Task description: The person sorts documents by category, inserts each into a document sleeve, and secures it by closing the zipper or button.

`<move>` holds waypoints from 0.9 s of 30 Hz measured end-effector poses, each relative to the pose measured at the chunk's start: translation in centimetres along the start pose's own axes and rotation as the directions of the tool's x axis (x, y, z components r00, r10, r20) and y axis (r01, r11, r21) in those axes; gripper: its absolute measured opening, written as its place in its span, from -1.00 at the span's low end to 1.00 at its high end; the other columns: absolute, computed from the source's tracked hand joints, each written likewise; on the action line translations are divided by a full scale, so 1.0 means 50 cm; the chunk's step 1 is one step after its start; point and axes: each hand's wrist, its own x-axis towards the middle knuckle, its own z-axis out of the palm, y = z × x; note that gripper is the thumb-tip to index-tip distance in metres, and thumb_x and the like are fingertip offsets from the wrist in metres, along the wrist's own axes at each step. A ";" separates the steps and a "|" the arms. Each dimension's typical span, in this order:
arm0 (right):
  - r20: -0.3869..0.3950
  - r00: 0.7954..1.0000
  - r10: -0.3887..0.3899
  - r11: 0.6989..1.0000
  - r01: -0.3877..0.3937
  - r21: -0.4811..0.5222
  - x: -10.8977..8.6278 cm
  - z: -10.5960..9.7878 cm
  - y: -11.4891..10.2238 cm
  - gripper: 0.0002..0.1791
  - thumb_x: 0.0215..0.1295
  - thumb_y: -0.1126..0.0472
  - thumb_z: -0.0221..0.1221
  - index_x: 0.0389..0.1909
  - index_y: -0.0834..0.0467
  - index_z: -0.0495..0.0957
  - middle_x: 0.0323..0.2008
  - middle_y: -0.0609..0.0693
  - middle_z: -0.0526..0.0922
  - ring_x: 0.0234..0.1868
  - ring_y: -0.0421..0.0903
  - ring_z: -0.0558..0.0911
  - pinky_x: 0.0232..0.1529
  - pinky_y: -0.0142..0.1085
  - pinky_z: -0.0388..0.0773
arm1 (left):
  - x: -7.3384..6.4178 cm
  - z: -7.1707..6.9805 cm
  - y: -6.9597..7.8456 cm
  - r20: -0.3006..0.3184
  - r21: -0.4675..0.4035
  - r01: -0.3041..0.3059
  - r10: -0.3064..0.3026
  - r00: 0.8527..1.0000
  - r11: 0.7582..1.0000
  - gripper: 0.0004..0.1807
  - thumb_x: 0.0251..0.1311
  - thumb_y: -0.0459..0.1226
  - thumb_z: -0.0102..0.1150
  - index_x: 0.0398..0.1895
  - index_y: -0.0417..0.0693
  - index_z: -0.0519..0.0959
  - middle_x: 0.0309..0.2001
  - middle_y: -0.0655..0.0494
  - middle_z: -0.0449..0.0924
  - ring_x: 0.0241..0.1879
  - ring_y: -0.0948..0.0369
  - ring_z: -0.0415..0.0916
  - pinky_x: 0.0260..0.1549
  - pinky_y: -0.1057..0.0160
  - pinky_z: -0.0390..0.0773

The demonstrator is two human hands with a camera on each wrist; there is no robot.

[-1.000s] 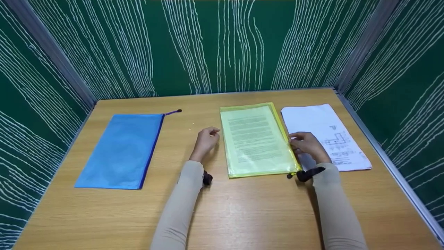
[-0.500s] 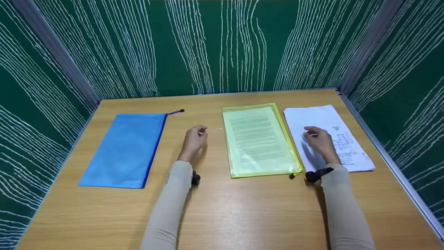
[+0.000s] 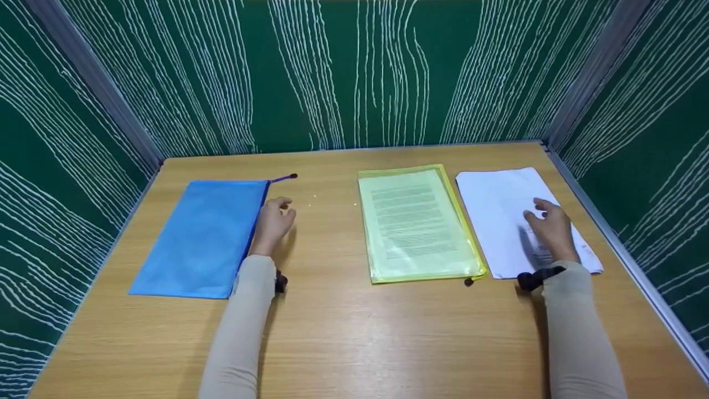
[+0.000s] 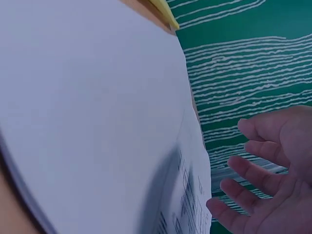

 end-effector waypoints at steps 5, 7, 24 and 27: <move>0.015 0.999 0.049 0.999 -0.050 0.003 -0.005 -0.023 0.016 -0.29 0.48 0.02 -0.12 0.46 0.34 -0.03 0.42 0.43 0.02 0.43 0.39 0.03 0.35 0.24 0.10 | -0.005 -0.029 -0.027 0.001 0.027 0.024 -0.024 1.000 0.999 -0.55 0.31 -0.30 0.04 0.23 -0.30 0.43 0.15 -0.30 0.45 0.13 -0.14 0.41 0.03 -0.06 0.50; 0.019 0.997 0.070 0.998 -0.070 -0.001 -0.007 -0.029 0.021 -0.28 0.48 0.02 -0.12 0.47 0.33 -0.06 0.44 0.43 -0.04 0.45 0.39 -0.03 0.36 0.25 0.05 | -0.008 -0.039 -0.037 0.008 0.042 0.052 -0.053 0.999 0.998 -0.54 0.32 -0.28 0.04 0.26 -0.27 0.41 0.17 -0.28 0.42 0.16 -0.13 0.39 0.05 -0.06 0.49; 0.088 0.942 0.323 0.945 -0.327 0.029 -0.017 -0.060 0.067 -0.25 0.49 0.11 -0.10 0.50 0.18 -0.29 0.50 0.29 -0.27 0.48 0.35 -0.17 0.40 0.25 -0.07 | -0.034 -0.098 -0.110 -0.046 0.168 0.153 -0.147 0.988 0.974 -0.49 0.25 -0.26 0.11 0.27 -0.26 0.42 0.22 -0.32 0.38 0.12 -0.18 0.43 0.02 -0.10 0.51; 0.090 0.931 0.353 0.933 -0.357 0.043 -0.015 -0.060 0.077 -0.22 0.45 0.19 -0.04 0.50 0.17 -0.29 0.51 0.28 -0.24 0.48 0.34 -0.12 0.40 0.23 -0.05 | -0.040 -0.105 -0.118 -0.044 0.181 0.157 -0.151 0.988 0.971 -0.46 0.22 -0.26 0.11 0.27 -0.26 0.41 0.22 -0.32 0.38 0.13 -0.19 0.43 0.00 -0.11 0.52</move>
